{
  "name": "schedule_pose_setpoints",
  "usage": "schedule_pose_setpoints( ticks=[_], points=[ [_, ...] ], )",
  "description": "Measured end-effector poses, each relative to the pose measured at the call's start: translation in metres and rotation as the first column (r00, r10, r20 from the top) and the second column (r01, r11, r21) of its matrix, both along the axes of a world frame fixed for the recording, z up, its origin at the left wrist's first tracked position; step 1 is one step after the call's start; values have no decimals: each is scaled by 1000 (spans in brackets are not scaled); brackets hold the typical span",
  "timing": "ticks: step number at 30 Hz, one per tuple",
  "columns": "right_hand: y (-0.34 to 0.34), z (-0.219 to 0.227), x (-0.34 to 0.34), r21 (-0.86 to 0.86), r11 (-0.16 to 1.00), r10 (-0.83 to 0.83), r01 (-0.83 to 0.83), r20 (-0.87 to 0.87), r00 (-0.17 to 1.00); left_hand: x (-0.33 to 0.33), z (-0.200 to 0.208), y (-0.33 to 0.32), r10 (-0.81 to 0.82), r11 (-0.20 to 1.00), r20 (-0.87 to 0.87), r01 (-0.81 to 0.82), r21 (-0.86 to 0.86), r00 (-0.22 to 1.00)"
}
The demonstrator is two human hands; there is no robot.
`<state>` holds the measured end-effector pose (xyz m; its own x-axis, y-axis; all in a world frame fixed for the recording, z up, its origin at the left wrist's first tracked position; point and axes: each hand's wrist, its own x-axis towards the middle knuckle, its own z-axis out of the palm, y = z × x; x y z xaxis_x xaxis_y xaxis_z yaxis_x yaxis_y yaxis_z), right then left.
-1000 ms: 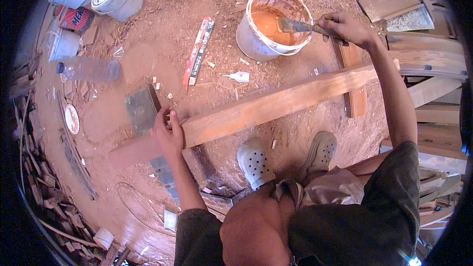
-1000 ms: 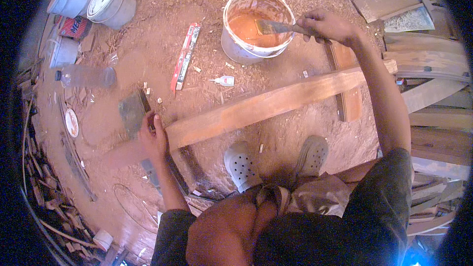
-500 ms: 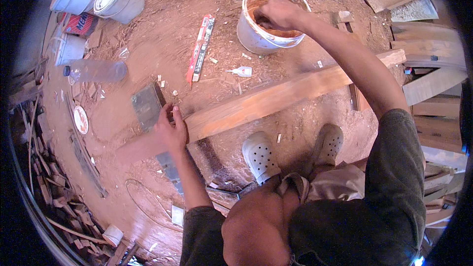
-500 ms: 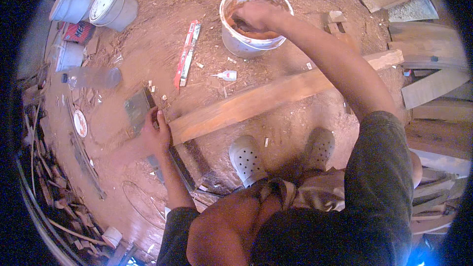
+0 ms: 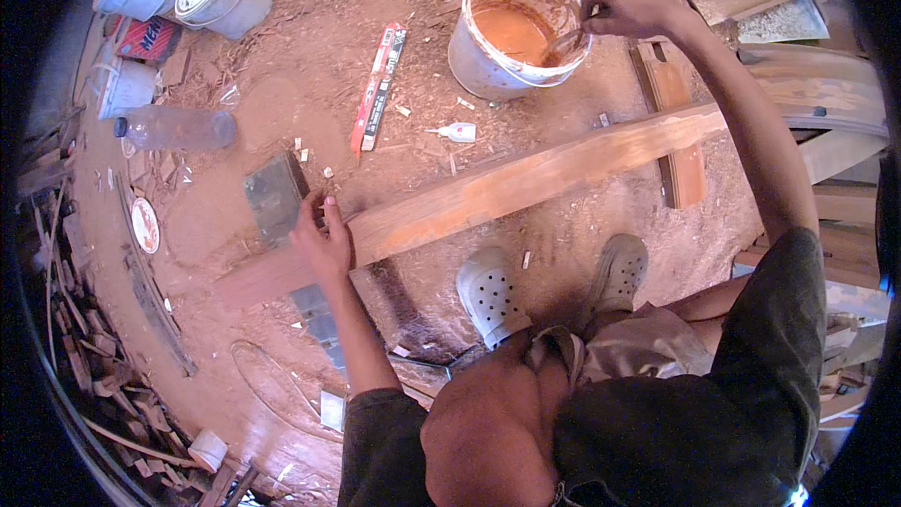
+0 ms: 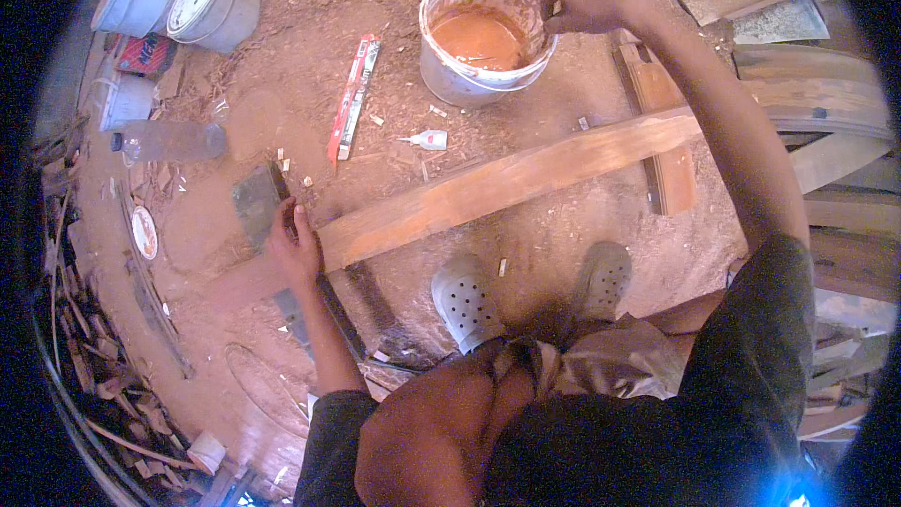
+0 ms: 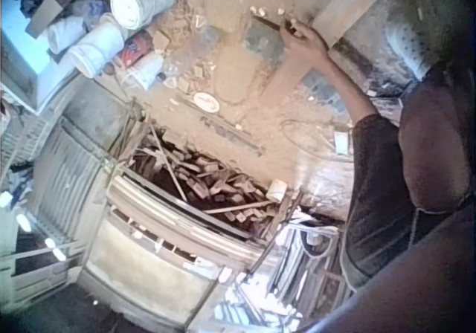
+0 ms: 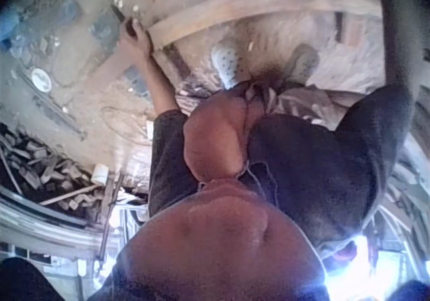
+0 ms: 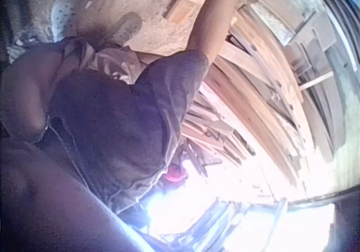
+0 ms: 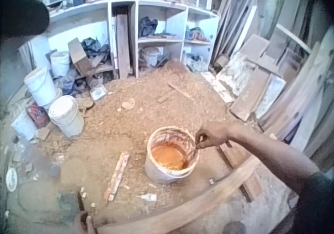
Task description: The person applies a brown finish to a long, curved wooden piece using a small brush. They repeatedly dip the brush into a bucket of finish and spread it along the wood's surface, occasionally adjusting the wood's position on the floor.
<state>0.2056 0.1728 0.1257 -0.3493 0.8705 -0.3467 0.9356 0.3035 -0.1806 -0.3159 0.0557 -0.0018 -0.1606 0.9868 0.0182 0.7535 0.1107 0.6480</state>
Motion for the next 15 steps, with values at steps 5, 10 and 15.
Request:
schedule_pose_setpoints(
  ticks=[5,10,15],
  points=[
    [-36,7,9,-349,795,-593,495,-274,757,-12,10,3,-14,1000,-70,15,13,997],
    [-75,-24,8,-409,690,-714,597,-522,467,-1,15,1,-39,999,-89,42,31,995],
    [-94,-30,-19,-420,648,-744,636,-528,409,-3,17,0,-34,999,-139,38,28,990]
  ],
)
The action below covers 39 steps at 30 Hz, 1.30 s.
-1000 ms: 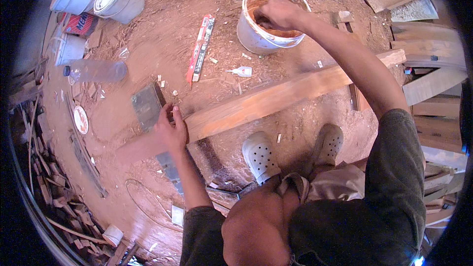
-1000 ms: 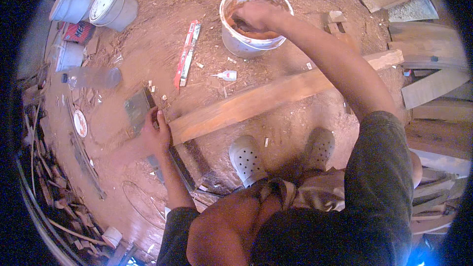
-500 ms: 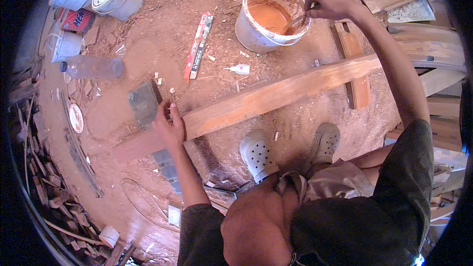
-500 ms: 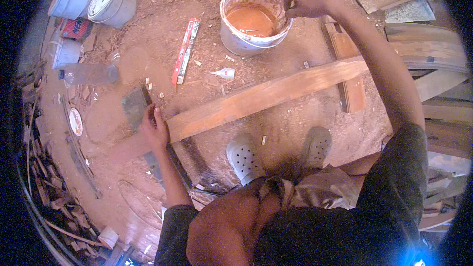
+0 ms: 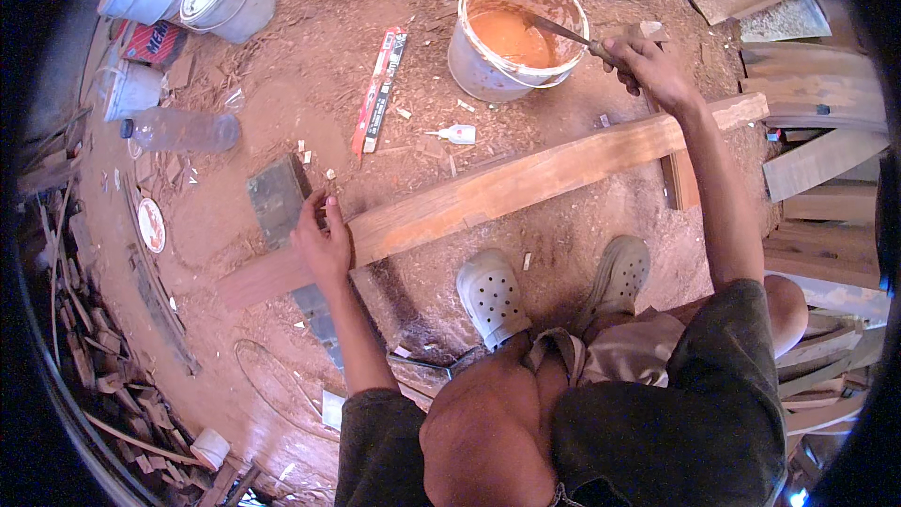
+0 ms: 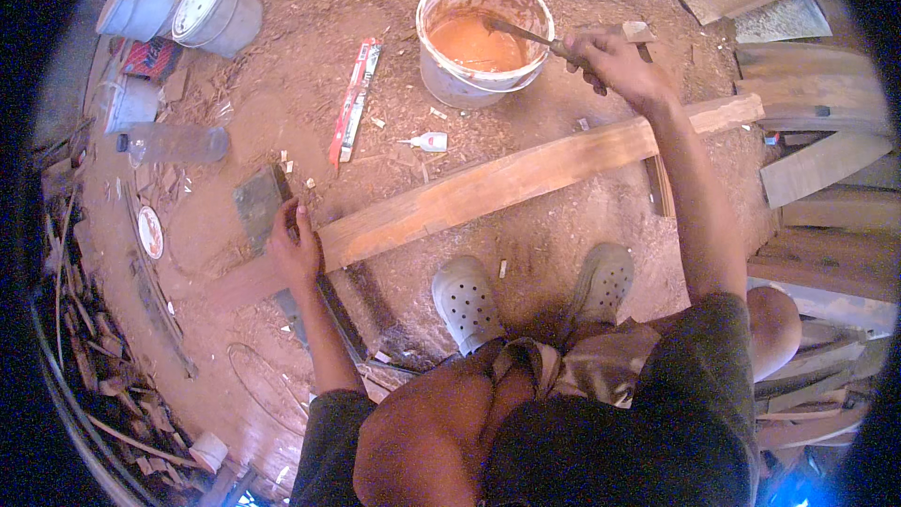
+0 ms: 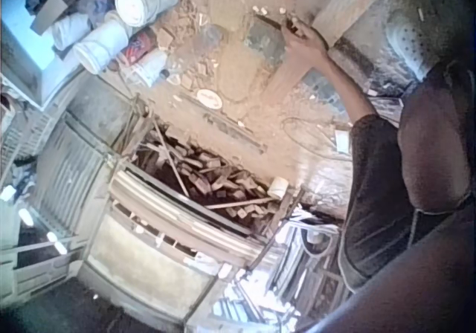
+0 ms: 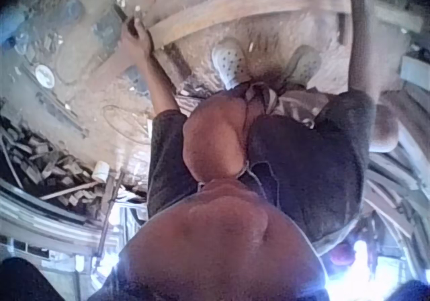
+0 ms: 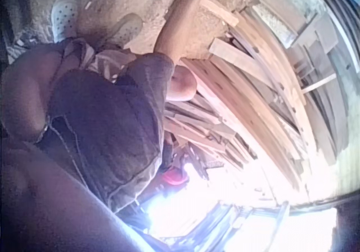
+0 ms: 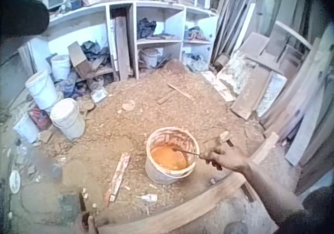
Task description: The person applies a brown finish to a long, curved wooden piece using a small brush. They repeatedly dip the brush into a bucket of finish and spread it along the wood's surface, occasionally adjusting the wood's position on the floor.
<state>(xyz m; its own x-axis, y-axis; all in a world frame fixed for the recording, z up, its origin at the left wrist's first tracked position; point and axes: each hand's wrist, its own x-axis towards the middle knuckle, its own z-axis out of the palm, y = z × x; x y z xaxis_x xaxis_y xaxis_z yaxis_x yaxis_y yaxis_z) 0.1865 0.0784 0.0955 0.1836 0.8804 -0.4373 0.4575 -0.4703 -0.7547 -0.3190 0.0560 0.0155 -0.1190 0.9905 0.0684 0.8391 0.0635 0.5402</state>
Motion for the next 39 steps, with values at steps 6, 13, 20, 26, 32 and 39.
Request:
schedule_pose_setpoints(
  ticks=[6,13,20,26,32,39],
  points=[
    [-26,-17,-40,268,960,-75,83,-42,996,-2,-5,2,8,1000,14,-7,-15,1000],
    [-37,-37,-73,595,801,-259,66,246,934,-1,-6,2,-13,1000,4,13,-1,1000],
    [-46,-34,-95,477,869,-296,130,291,910,-8,-16,4,-57,998,51,55,41,997],
    [-50,-40,-93,362,919,-279,156,316,907,-2,-16,7,-13,1000,-42,14,21,999],
    [-54,-23,-96,342,901,-317,268,94,944,-9,-34,5,-20,999,-38,19,-36,999],
    [-56,-53,-113,316,829,-252,462,-526,812,-26,-22,4,28,991,-251,5,132,968]
  ],
)
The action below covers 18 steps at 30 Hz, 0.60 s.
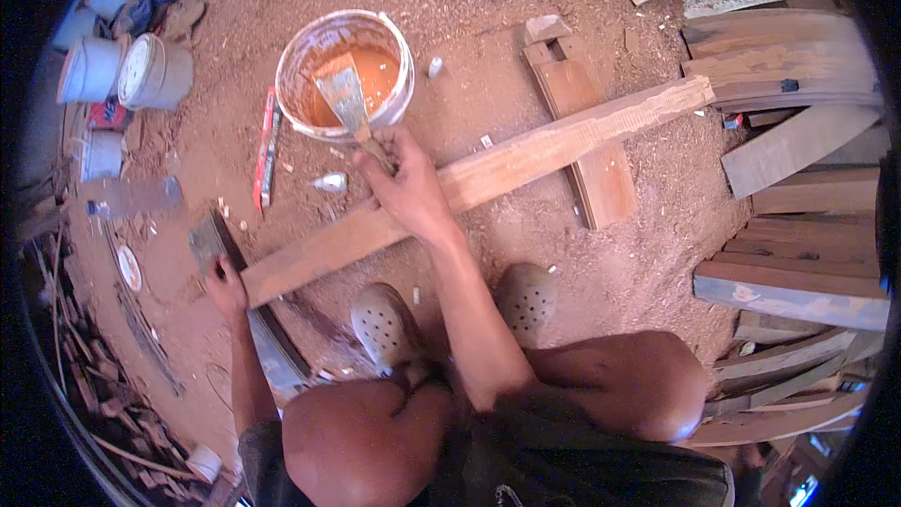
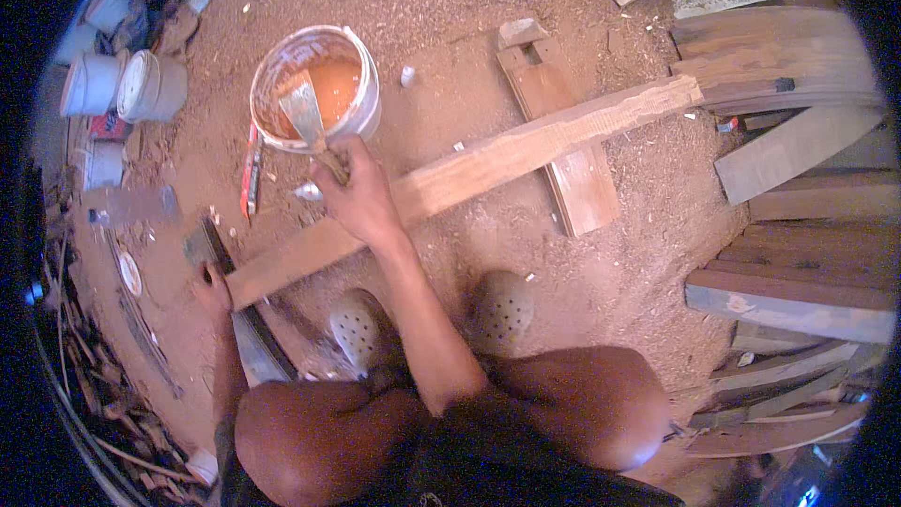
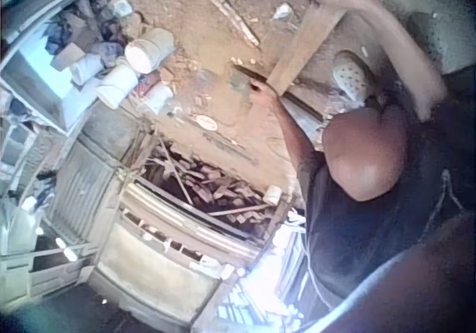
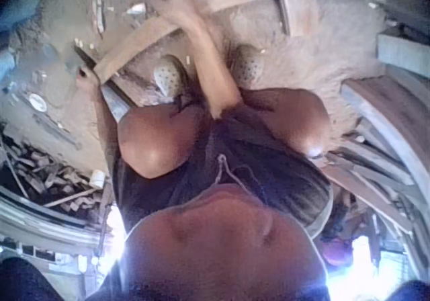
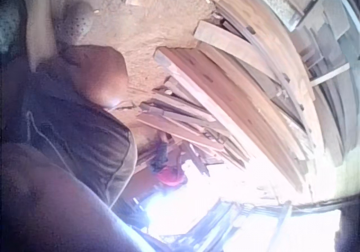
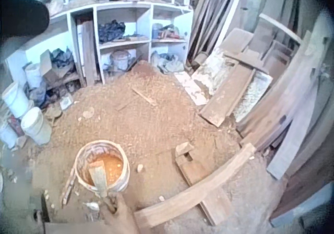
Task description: The person applies a brown finish to a long, curved wooden piece using a small brush. They repeatedly dip the brush into a bucket of finish and spread it along the wood's surface, occasionally adjusting the wood's position on the floor.
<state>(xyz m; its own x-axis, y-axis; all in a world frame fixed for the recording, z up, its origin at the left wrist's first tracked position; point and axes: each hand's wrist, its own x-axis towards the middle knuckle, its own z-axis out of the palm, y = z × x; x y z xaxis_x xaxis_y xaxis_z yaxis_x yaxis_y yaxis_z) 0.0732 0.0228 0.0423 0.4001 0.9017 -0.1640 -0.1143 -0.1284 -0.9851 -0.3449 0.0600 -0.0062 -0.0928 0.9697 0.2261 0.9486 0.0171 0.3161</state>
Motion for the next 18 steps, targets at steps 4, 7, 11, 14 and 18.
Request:
schedule_pose_setpoints(
  ticks=[4,7,11,14,18],
  points=[
    [6,26,7,14,988,155,-154,-73,985,33,17,-3,112,984,-85,-122,-130,990],
    [17,40,6,7,975,215,-221,-261,941,26,17,-5,148,975,-69,-157,-158,987],
    [11,47,24,-19,994,95,-107,-316,944,55,22,6,109,989,-15,-110,-97,994],
    [10,58,12,-24,999,18,-30,-394,919,23,5,2,128,990,6,-127,-56,992],
    [17,59,26,87,995,86,-42,-601,794,31,19,0,139,976,0,-137,-171,990]
  ],
)
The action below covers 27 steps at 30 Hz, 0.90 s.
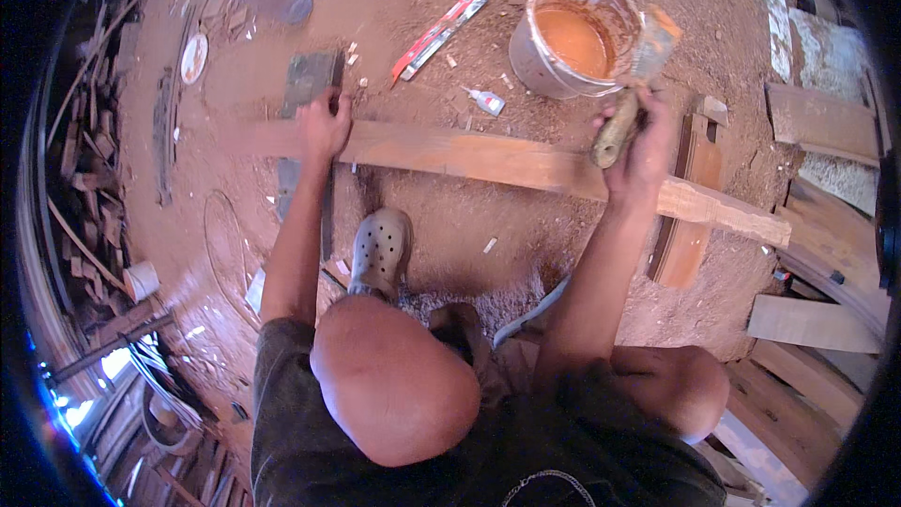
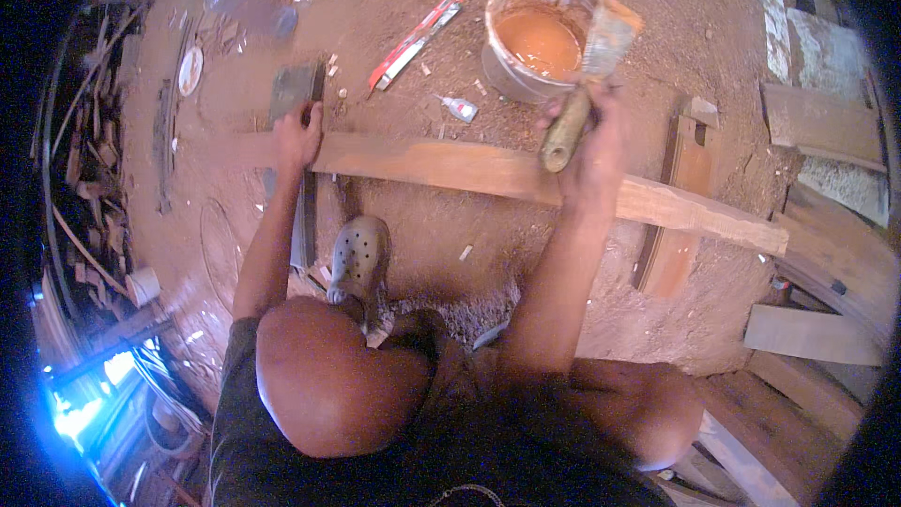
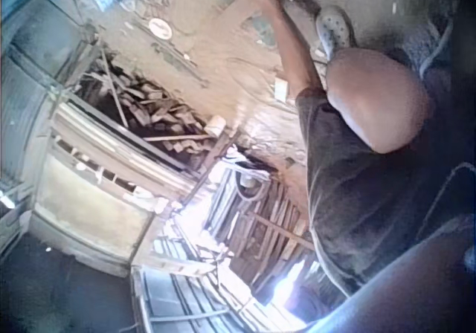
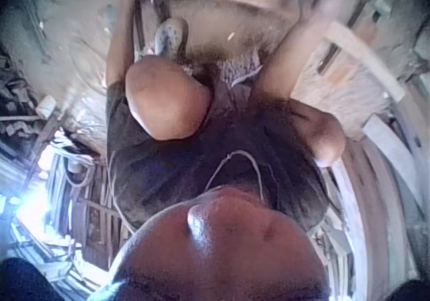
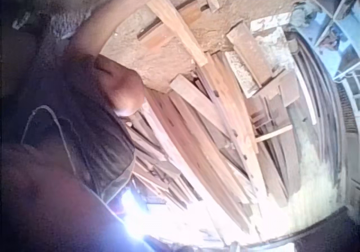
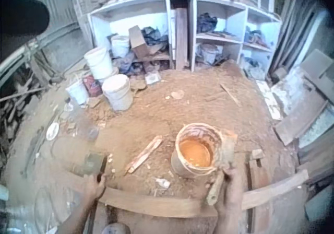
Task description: The person applies a brown finish to a long, curved wooden piece using a small brush. They repeatedly dip the brush into a bucket of finish and spread it along the wood's surface, occasionally adjusting the wood's position on the floor.
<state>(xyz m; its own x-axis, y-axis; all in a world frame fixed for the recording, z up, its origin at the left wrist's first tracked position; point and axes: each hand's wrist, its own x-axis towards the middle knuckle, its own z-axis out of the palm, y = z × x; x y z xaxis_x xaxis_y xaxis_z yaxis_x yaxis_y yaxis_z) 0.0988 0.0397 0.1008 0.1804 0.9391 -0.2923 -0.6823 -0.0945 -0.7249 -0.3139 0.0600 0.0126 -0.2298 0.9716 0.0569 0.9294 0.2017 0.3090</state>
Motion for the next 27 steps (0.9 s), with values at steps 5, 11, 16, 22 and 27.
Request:
schedule_pose_setpoints(
  ticks=[5,11,16,22,27],
  points=[
    [3,9,-27,154,986,61,-63,15,998,-14,-1,-3,-65,998,-39,65,3,997],
    [-6,0,-77,32,983,184,-181,-175,967,-3,4,-3,-127,992,111,126,15,986],
    [-48,-7,-132,-213,968,83,-129,-212,974,-15,11,-7,-236,970,234,213,118,943],
    [-102,-3,-178,-425,905,66,-12,112,992,-24,-1,-9,-209,974,523,129,186,826],
    [-125,-4,-205,-531,847,355,-25,529,771,-37,12,-10,-87,996,834,48,73,545]
  ],
)
